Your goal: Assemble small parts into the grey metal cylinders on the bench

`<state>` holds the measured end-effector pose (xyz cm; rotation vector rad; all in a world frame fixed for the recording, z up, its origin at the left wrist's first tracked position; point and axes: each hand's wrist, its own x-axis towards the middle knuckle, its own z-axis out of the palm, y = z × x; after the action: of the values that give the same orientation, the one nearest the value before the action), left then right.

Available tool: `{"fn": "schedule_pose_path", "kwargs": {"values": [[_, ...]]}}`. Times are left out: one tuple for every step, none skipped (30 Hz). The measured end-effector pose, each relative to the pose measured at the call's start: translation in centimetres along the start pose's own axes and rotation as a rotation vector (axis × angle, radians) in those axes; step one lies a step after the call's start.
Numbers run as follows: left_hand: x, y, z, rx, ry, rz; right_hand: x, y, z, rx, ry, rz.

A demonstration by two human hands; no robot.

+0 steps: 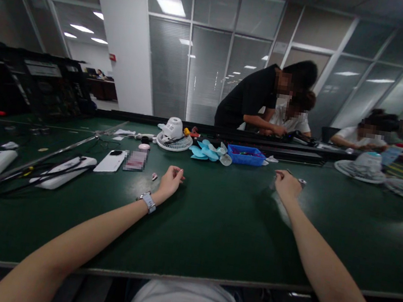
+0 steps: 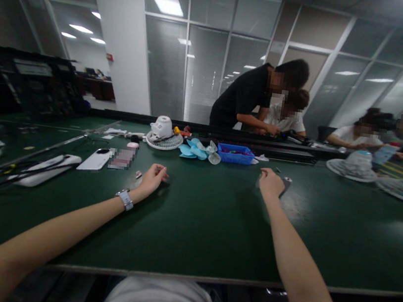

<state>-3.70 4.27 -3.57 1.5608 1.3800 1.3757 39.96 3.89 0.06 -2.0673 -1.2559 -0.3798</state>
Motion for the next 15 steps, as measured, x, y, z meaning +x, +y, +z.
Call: {"fn": "schedule_pose_path", "kwargs": {"values": [[0.0,-0.1,0.0,0.003,-0.002,0.005,0.0,0.1,0.1,0.013,0.007,0.004],[0.1,-0.2,0.0,0.005,-0.003,0.01,-0.1,0.2,0.2,0.035,0.02,0.01],[0.1,-0.3,0.0,0.006,-0.004,0.016,-0.1,0.5,0.4,0.063,0.034,0.02],[0.2,-0.4,0.0,0.006,-0.004,0.021,-0.1,0.8,0.6,0.097,0.045,0.03],[0.2,-0.4,0.0,0.004,-0.005,0.024,-0.1,1.1,0.9,0.133,0.05,0.04],[0.2,-0.5,0.0,0.001,-0.004,0.025,-0.1,1.6,1.3,0.17,0.042,0.05],[0.2,-0.5,0.0,-0.003,-0.001,0.022,0.0,2.0,1.7,0.203,0.021,0.062],[0.2,-0.5,0.0,-0.006,0.0,0.019,0.0,2.5,2.1,0.233,-0.008,0.077],[0.2,-0.4,0.0,-0.007,0.001,0.018,0.0,3.0,2.5,0.255,-0.04,0.094],[0.2,-0.4,0.0,-0.007,0.004,0.018,0.1,3.4,2.9,0.27,-0.068,0.113],[0.2,-0.4,0.1,-0.006,0.006,0.02,0.1,3.8,3.3,0.278,-0.09,0.135],[0.2,-0.4,0.1,-0.004,0.007,0.022,0.2,4.0,3.5,0.28,-0.104,0.155],[0.3,-0.4,0.1,-0.002,0.006,0.024,0.2,4.2,3.7,0.28,-0.111,0.171],[0.3,-0.5,0.2,-0.001,0.007,0.025,0.3,4.3,3.8,0.279,-0.116,0.182],[0.3,-0.5,0.2,-0.001,0.009,0.026,0.3,4.2,3.8,0.276,-0.12,0.189]]}}
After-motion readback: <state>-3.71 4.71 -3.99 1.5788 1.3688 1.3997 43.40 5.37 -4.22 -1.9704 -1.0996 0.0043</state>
